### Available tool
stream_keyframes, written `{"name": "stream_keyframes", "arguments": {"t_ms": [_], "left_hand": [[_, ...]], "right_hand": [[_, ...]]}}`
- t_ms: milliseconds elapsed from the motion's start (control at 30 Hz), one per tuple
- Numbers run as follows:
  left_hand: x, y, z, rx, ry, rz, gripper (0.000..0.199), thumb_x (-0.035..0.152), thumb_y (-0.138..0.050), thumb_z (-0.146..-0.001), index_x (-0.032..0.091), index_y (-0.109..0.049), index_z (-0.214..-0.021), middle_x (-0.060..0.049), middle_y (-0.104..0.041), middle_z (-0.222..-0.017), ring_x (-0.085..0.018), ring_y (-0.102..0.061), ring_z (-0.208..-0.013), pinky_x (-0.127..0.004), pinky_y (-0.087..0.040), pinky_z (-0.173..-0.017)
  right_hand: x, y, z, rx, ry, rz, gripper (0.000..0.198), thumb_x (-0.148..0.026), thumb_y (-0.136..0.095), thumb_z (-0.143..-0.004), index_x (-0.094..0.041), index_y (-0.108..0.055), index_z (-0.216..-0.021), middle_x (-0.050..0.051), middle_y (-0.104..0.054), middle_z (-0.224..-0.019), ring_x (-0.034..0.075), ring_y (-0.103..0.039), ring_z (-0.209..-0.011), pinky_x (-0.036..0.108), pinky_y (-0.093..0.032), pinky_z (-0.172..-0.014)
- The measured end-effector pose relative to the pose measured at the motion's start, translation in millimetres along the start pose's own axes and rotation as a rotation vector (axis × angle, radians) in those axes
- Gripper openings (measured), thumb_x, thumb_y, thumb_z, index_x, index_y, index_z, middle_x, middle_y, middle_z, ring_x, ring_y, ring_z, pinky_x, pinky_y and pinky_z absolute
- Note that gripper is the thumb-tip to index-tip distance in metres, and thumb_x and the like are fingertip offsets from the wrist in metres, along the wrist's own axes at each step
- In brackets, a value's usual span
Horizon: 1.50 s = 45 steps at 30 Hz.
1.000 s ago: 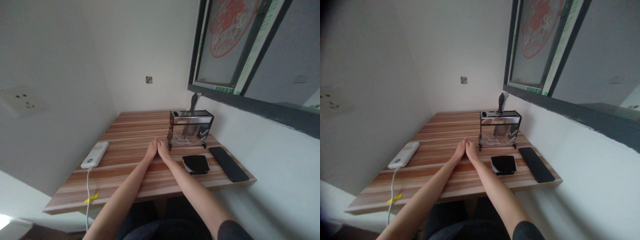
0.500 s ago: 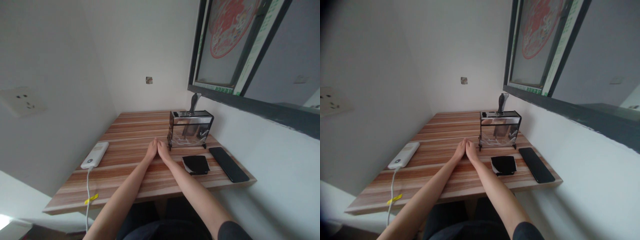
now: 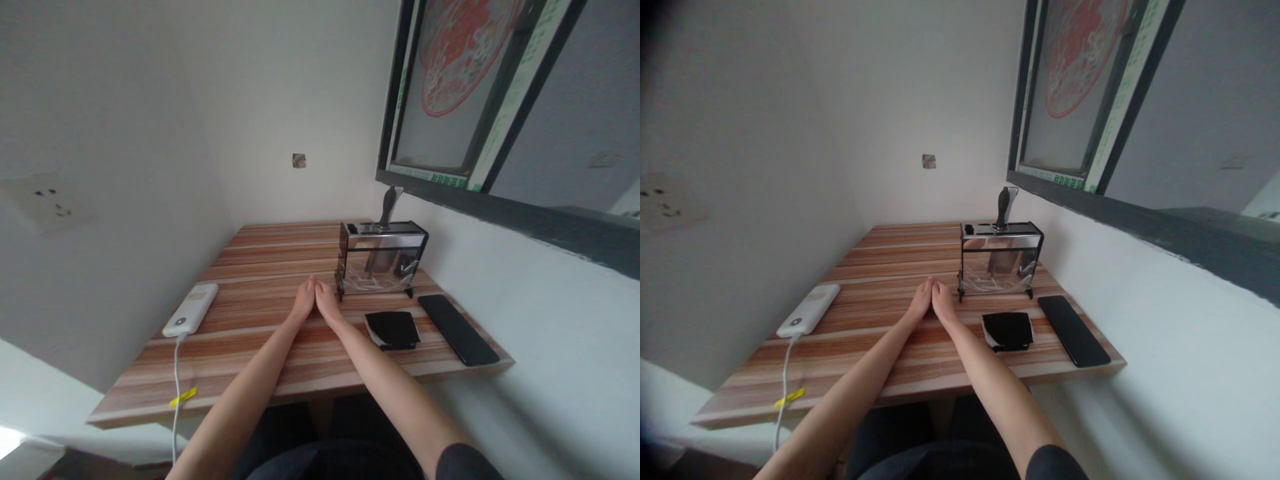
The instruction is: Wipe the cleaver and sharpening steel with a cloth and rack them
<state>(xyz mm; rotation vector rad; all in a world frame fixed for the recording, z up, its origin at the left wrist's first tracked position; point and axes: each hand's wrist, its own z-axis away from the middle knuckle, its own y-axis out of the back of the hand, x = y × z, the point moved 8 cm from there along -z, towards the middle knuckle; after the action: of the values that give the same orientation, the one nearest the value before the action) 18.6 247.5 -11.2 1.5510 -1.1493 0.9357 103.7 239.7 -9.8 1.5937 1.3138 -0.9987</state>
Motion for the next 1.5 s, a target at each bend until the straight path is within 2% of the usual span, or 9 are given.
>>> {"name": "stream_keyframes", "arguments": {"t_ms": [233,833,1500], "left_hand": [[1.4,-0.4,0.9,-0.008,-0.01,0.005,0.047,0.046,-0.032,-0.089,0.017,-0.056,-0.061,-0.008,-0.067,-0.069,-0.021,-0.061,-0.073,-0.031,-0.045,-0.075],[1.7,-0.2,0.7,-0.009,-0.007,-0.006,0.044,0.043,-0.031,-0.089,0.017,-0.053,-0.061,-0.008,-0.065,-0.067,-0.02,-0.059,-0.072,-0.031,-0.044,-0.076],[4.3,0.8,2.3,-0.007,0.003,-0.015,0.045,0.043,-0.031,-0.089,0.016,-0.054,-0.062,-0.009,-0.067,-0.07,-0.021,-0.06,-0.073,-0.031,-0.044,-0.074]], "right_hand": [[-0.6,0.5,1.3,0.008,0.001,0.0,0.032,-0.016,-0.038,-0.086,-0.017,-0.068,-0.074,0.007,-0.071,-0.073,0.019,-0.064,-0.08,0.029,-0.046,-0.08],[1.0,-0.7,0.4,-0.01,-0.006,0.006,0.032,-0.017,-0.038,-0.087,-0.015,-0.068,-0.077,0.009,-0.071,-0.077,0.02,-0.064,-0.079,0.027,-0.046,-0.074],[-0.1,-0.7,-0.1,-0.002,0.027,-0.008,0.032,-0.018,-0.038,-0.087,-0.015,-0.069,-0.079,0.009,-0.072,-0.079,0.02,-0.064,-0.081,0.029,-0.046,-0.077]]}}
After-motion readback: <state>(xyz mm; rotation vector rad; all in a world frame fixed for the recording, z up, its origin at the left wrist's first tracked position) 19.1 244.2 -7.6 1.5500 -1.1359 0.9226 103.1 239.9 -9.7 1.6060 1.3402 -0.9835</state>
